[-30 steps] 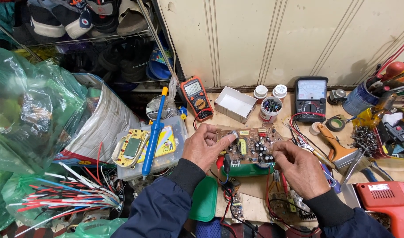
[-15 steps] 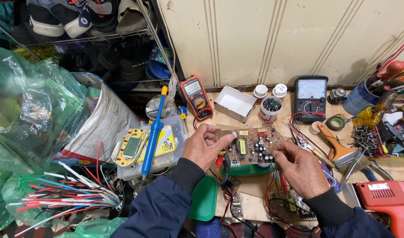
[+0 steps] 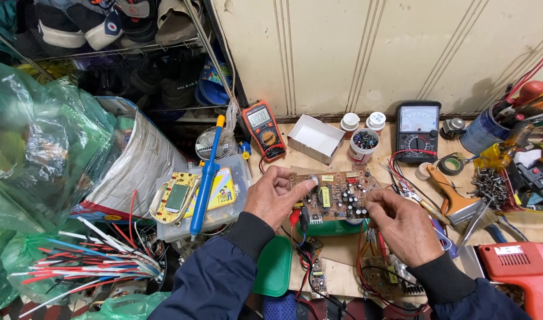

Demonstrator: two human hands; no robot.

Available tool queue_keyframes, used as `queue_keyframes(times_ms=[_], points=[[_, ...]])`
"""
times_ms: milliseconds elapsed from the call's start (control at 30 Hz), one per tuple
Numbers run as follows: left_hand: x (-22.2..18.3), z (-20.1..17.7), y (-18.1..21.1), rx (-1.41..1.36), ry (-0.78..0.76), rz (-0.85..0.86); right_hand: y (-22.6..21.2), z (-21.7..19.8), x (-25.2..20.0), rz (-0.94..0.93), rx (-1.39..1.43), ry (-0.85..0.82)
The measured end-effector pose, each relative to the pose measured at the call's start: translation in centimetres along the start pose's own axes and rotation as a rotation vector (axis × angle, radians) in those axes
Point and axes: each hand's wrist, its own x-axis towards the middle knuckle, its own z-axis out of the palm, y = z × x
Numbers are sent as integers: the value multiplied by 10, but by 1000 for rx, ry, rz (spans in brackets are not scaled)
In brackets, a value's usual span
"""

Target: Inspecting a circuit board and electronic components using a magnifying glass at a repair bench

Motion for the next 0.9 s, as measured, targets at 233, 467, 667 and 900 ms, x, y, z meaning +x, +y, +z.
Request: queue_keyframes(times_ms=[233, 467, 667, 900], points=[[-6, -9, 9, -11, -53, -13, 2, -2, 0, -26, 28, 7], [-13, -13, 3, 23, -148, 245, 15, -1, 3, 5, 280, -6], [-15, -1, -11, -52, -29, 655, 18, -6, 6, 34, 473, 111], [-33, 17, -11, 145, 183, 984, -36, -37, -24, 264, 993, 26]])
